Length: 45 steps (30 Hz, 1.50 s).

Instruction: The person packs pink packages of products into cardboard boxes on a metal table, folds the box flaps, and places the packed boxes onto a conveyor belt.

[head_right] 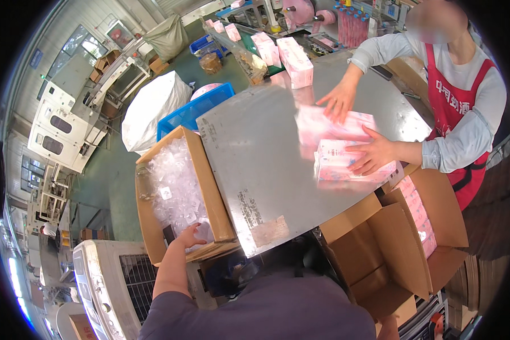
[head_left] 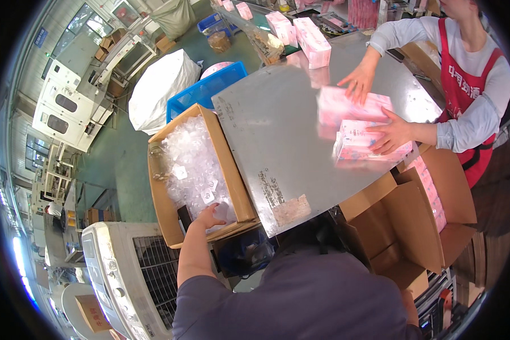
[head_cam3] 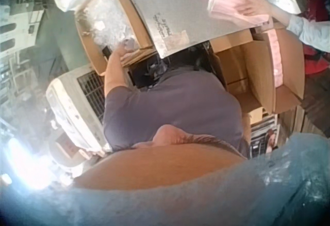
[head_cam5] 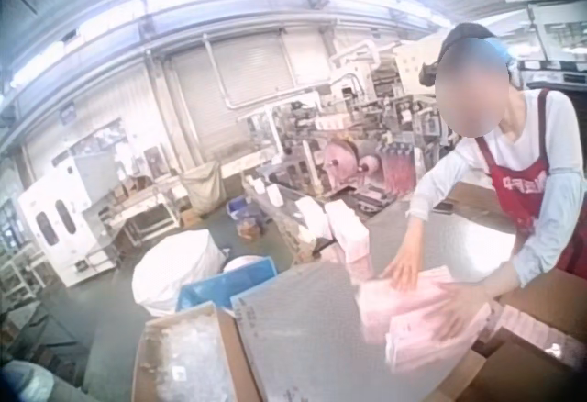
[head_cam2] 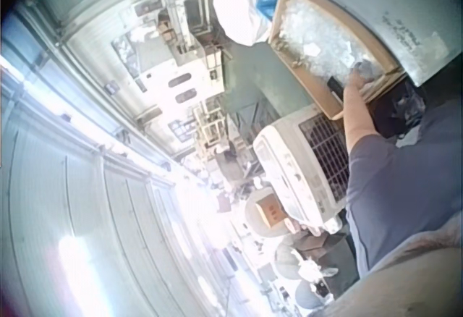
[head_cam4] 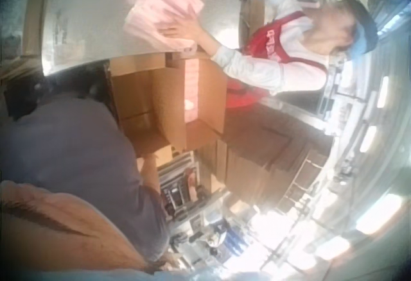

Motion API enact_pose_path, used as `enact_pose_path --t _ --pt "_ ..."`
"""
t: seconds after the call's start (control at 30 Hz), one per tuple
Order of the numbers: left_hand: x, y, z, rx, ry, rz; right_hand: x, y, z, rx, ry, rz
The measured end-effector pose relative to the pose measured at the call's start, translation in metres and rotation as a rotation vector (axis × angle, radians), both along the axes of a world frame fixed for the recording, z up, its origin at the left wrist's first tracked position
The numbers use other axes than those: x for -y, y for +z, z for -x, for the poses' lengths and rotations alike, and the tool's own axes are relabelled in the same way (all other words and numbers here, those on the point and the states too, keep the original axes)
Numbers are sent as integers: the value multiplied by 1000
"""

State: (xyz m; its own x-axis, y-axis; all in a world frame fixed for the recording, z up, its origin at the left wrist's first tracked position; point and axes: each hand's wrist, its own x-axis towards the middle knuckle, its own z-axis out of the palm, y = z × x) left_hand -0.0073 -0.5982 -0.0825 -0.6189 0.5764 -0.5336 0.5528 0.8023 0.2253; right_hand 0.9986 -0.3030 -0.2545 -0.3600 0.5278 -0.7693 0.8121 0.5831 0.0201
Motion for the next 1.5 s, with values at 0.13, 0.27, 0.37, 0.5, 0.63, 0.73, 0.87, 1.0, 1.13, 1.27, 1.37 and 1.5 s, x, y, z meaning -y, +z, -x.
enact_pose_path --t 0.13,0.27,0.37,0.5,0.63,0.73,0.87,1.0,1.13,1.27,1.37,1.5 --pt "-19 7 6 146 141 -30 1 -7 -10 -46 36 -8" --pt "-22 15 9 256 371 -251 3 -16 -9 -21 54 25" --pt "-13 12 12 339 460 -243 7 -18 -8 76 271 -116" --pt "-16 2 2 420 529 -273 4 -18 -12 -63 274 -155" --pt "-41 9 -19 238 315 -68 0 -14 -18 -102 201 -106" --pt "-46 8 -20 180 299 -83 0 -20 -17 -146 178 -57" --pt "-24 14 -6 233 427 -228 3 -21 -13 -20 365 -218" --pt "-11 40 4 241 514 -428 14 -24 -11 -14 317 -223" --pt "-2 75 -17 -129 427 -523 15 -7 44 -14 164 -188" --pt "-30 86 -37 -348 386 -694 23 8 51 -24 165 -268" --pt "-56 98 -61 -396 311 -921 28 3 54 88 146 -197" --pt "-112 121 -101 -126 297 -1182 15 -5 78 409 -139 31"
